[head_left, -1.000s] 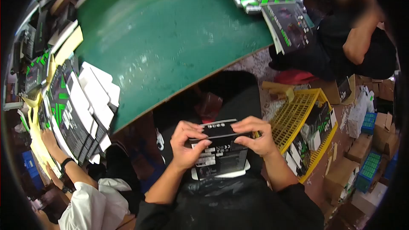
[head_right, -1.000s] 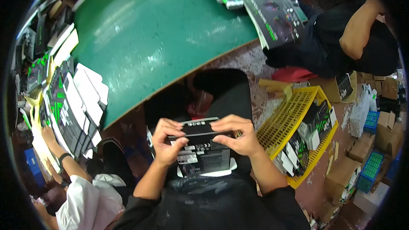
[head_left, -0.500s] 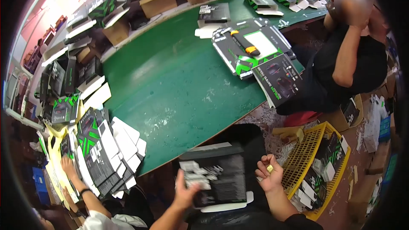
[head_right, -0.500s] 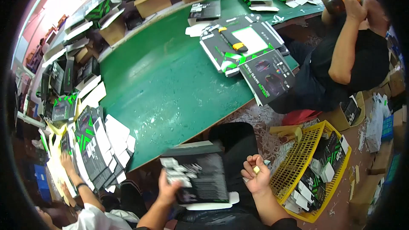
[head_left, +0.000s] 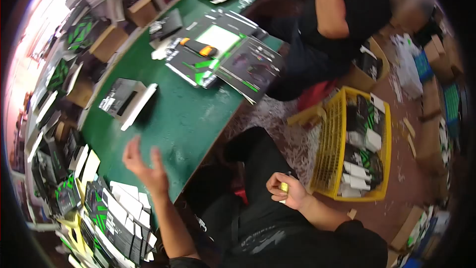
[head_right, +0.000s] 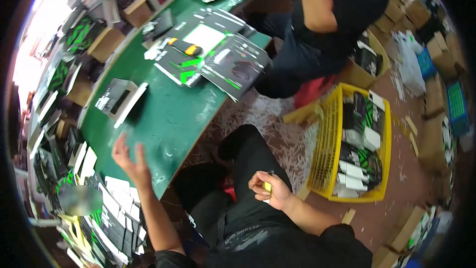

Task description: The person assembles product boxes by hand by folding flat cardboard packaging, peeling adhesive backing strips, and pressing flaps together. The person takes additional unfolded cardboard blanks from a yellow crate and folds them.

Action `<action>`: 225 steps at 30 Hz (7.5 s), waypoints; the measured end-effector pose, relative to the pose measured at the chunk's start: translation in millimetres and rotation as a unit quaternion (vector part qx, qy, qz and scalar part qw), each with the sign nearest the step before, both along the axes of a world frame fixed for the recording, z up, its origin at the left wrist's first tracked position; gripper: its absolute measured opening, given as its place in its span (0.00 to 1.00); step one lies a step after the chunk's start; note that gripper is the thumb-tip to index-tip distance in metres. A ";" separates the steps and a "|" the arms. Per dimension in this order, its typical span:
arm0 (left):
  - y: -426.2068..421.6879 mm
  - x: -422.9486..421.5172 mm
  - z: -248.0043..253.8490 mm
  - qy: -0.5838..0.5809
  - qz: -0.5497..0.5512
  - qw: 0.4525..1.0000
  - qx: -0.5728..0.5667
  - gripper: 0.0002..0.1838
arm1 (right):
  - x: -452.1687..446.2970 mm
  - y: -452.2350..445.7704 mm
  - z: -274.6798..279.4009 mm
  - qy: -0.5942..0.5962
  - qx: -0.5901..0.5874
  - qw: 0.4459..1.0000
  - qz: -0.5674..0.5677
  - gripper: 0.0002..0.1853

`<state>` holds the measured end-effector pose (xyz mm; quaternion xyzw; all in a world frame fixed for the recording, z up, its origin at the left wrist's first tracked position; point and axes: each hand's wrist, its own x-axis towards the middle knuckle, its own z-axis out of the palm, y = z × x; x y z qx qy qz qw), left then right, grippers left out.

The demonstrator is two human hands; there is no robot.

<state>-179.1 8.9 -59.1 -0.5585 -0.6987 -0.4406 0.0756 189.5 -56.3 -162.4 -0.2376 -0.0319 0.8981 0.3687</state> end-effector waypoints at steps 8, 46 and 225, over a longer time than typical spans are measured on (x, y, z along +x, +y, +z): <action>-42.2 90.3 -32.5 -0.028 -0.162 0.978 -0.124 0.24 | -12.3 -15.7 -8.4 -0.078 0.067 0.976 0.193 0.09; -98.9 238.4 146.4 -0.641 -0.667 0.134 0.356 0.17 | -43.0 -39.1 -6.2 -0.183 0.095 0.959 0.195 0.07; -127.1 145.3 -5.7 -0.577 -0.299 0.760 -0.027 0.44 | 201.2 32.8 173.4 -0.594 0.527 0.542 -0.273 0.37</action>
